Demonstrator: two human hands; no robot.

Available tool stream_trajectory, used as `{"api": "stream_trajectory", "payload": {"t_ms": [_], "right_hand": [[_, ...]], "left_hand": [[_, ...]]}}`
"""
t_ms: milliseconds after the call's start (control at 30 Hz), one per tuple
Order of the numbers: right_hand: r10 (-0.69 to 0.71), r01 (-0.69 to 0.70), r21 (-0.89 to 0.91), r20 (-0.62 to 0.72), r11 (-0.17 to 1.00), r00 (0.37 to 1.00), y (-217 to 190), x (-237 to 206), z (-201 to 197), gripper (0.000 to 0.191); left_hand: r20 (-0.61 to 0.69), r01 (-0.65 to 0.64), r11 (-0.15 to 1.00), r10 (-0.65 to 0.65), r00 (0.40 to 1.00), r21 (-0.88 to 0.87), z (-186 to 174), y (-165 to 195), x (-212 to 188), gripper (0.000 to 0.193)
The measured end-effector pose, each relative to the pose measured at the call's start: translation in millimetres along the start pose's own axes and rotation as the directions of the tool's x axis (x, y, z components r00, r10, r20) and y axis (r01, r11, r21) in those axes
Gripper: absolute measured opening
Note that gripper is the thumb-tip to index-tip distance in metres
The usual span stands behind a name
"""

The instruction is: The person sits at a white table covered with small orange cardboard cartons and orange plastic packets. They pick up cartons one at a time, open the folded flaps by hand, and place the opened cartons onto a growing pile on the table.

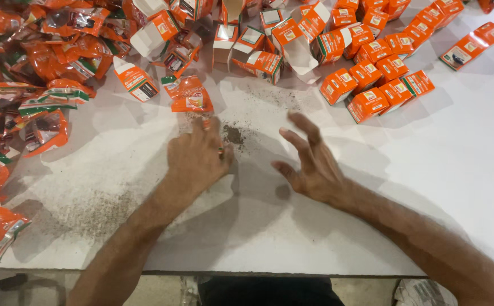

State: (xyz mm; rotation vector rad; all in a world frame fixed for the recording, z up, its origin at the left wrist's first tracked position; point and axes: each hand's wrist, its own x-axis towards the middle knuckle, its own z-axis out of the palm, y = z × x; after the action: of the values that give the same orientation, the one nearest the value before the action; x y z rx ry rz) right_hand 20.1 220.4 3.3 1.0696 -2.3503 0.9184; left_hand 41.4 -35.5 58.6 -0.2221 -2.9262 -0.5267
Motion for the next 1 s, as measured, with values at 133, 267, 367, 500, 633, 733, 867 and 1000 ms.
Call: {"api": "stream_trajectory", "payload": {"t_ms": [133, 267, 367, 500, 633, 733, 867, 1000], "right_hand": [[0.15, -0.22, 0.601, 0.164, 0.768, 0.975, -12.2, -6.7, 13.7, 0.101], [0.086, -0.296, 0.809, 0.295, 0.508, 0.952, -10.6, -10.4, 4.9, 0.092], [0.262, -0.393, 0.731, 0.294, 0.558, 0.919, -5.1, -6.6, 7.2, 0.084], [0.349, -0.469, 0.393, 0.34, 0.791, 0.873, 1.4, 0.4, 10.8, 0.073], [0.041, -0.113, 0.274, 0.257, 0.955, 0.966, -3.1, 3.7, 8.9, 0.068], [0.102, -0.2, 0.28, 0.328, 0.939, 0.939, -6.1, 5.7, 3.2, 0.075], [0.034, -0.094, 0.22, 0.262, 0.971, 0.965, -8.5, 8.6, -0.3, 0.063], [0.125, -0.194, 0.283, 0.243, 0.939, 0.962, -6.3, 9.6, -2.5, 0.056]], "left_hand": [[-0.051, -0.102, 0.602, 0.101, 0.994, -0.792, 23.3, 16.3, -20.9, 0.067], [-0.179, -0.417, 0.787, 0.378, 0.908, -0.455, 58.4, 21.7, -17.0, 0.048], [-0.164, -0.407, 0.913, 0.399, 0.902, -0.022, 67.1, 7.4, -2.5, 0.052], [-0.311, -0.329, 0.909, 0.399, 0.862, 0.255, 43.8, -34.6, 31.0, 0.059], [-0.199, -0.078, 0.959, 0.136, 0.971, 0.274, 28.2, -70.1, 51.4, 0.067], [-0.147, -0.093, 0.98, 0.12, 0.982, 0.176, 42.3, -75.3, 51.9, 0.062], [-0.232, -0.2, 0.959, 0.245, 0.941, 0.2, 52.7, -77.2, 49.8, 0.057], [-0.046, -0.014, 0.998, 0.011, 0.999, -0.068, 34.3, -70.7, 49.0, 0.041]]}}
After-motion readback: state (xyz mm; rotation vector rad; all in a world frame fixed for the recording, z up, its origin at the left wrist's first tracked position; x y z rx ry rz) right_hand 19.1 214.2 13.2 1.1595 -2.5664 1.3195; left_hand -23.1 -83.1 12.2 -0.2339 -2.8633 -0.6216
